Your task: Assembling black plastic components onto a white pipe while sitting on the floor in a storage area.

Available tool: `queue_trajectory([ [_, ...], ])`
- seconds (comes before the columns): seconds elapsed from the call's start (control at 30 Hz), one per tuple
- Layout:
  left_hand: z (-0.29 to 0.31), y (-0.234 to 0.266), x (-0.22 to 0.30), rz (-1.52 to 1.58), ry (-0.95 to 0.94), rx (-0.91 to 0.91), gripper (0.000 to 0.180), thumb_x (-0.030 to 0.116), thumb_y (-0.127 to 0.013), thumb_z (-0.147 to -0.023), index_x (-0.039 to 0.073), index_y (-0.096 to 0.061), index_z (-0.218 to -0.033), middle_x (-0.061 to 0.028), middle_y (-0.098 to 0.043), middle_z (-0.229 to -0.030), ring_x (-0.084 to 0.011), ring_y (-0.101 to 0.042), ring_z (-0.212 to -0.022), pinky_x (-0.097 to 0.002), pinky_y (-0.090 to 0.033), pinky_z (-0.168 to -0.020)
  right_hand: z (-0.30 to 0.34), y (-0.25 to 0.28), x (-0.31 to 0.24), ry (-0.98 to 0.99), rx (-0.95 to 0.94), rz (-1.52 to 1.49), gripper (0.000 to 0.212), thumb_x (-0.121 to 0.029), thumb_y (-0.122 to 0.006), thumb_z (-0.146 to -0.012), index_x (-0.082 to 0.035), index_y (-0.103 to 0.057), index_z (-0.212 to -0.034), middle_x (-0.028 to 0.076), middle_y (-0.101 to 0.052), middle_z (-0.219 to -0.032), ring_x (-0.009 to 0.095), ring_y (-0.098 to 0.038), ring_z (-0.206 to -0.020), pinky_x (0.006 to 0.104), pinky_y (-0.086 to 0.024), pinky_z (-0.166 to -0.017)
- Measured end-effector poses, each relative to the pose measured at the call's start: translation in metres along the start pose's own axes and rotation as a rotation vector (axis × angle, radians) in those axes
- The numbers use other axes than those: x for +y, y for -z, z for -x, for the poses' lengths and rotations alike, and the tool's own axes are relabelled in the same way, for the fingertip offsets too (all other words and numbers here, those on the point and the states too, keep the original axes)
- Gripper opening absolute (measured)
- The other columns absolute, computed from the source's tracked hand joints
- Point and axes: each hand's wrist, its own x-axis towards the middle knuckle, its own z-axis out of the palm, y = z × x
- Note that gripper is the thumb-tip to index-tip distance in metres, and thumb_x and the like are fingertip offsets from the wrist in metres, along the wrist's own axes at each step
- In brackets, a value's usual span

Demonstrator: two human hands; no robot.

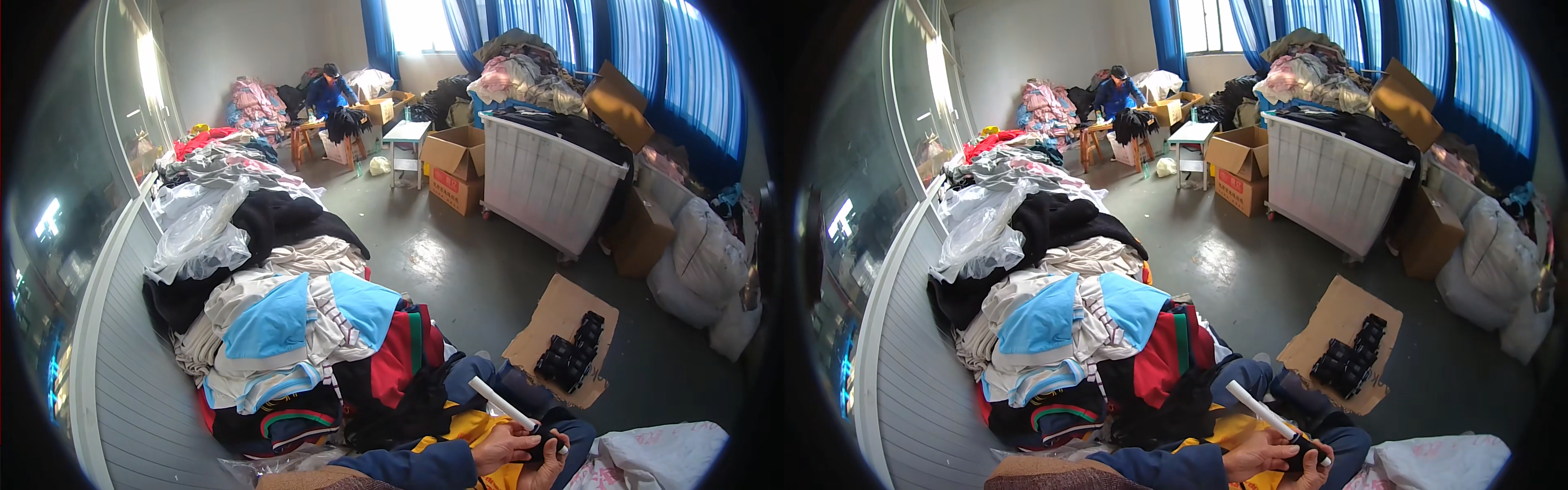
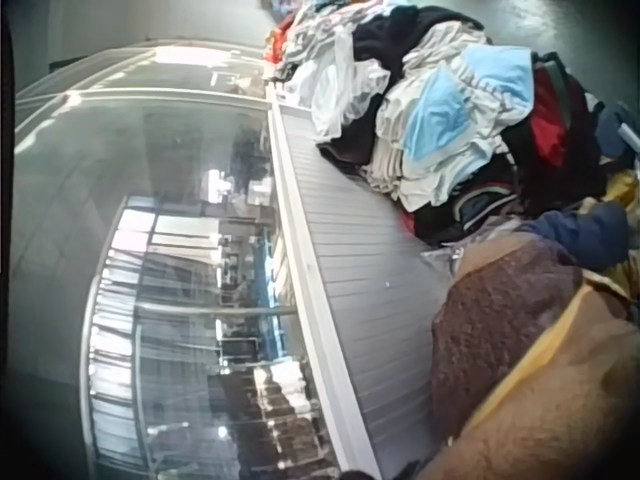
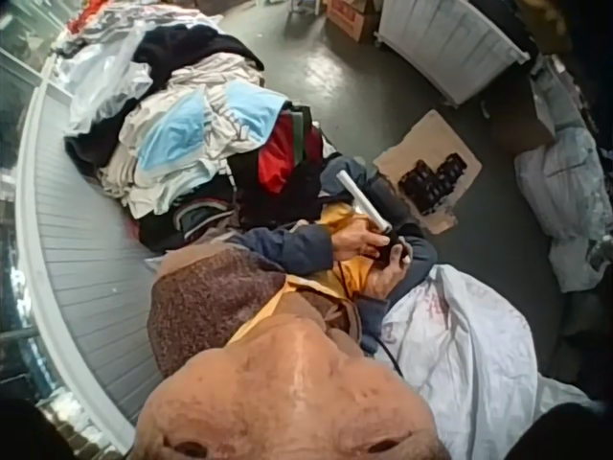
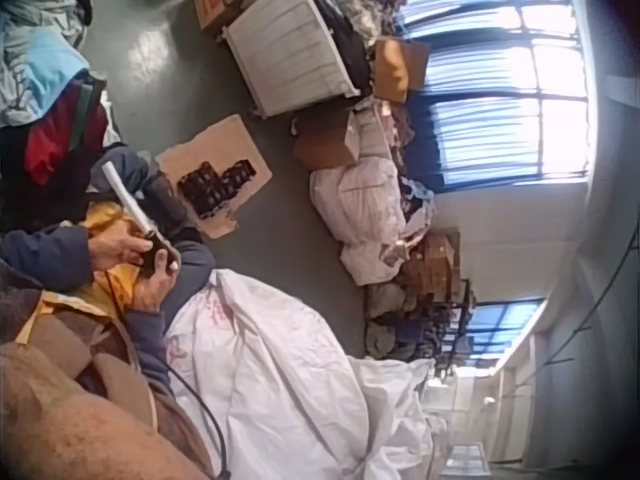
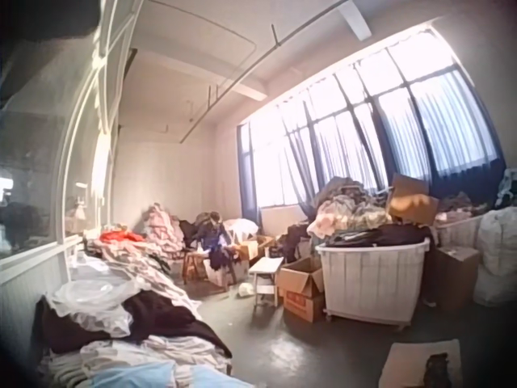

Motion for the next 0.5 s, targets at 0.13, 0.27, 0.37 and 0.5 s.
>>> queue_trajectory([
  [0.13,-0.001,0.004,-0.002,-0.110,-0.049,-0.032,0.037,0.013,-0.064,-0.085,0.006,-0.047,-0.117,-0.0048,-0.055,-0.105,-0.0121,-0.055,-0.094,-0.0232,-0.047,-0.077,0.002,-0.007,-0.003,-0.014,-0.011,-0.024,0.018,-0.011,-0.057,-0.090,-0.002,-0.055,-0.105,0.010,-0.060,-0.099,0.022,-0.058,-0.089,0.0311,-0.049,-0.081],
  [0.27,-0.003,0.007,-0.002,-0.160,-0.098,-0.002,0.035,0.010,-0.064,-0.084,0.007,-0.050,-0.115,-0.0041,-0.055,-0.098,-0.0107,-0.055,-0.085,-0.0215,-0.046,-0.069,-0.005,0.009,0.007,-0.137,-0.018,-0.128,0.017,-0.014,-0.058,-0.089,-0.003,-0.058,-0.102,0.007,-0.061,-0.096,0.020,-0.058,-0.086,0.0294,-0.049,-0.076],
  [0.37,0.004,0.004,0.002,-0.194,-0.075,-0.031,0.031,0.011,-0.061,-0.086,0.006,-0.050,-0.114,-0.0032,-0.056,-0.099,-0.0104,-0.055,-0.084,-0.0207,-0.044,-0.069,-0.007,0.018,0.011,-0.203,-0.038,-0.132,0.017,-0.017,-0.060,-0.088,-0.004,-0.059,-0.100,0.006,-0.062,-0.092,0.019,-0.059,-0.082,0.0283,-0.048,-0.069],
  [0.5,0.002,0.006,0.001,-0.120,0.080,-0.084,0.023,0.012,-0.061,-0.086,0.008,-0.052,-0.107,0.0011,-0.053,-0.090,-0.0086,-0.052,-0.076,-0.0221,-0.043,-0.063,0.003,0.001,-0.008,-0.216,-0.061,-0.065,0.015,-0.016,-0.060,-0.088,-0.005,-0.059,-0.099,0.007,-0.063,-0.090,0.019,-0.060,-0.075,0.0270,-0.049,-0.060],
])
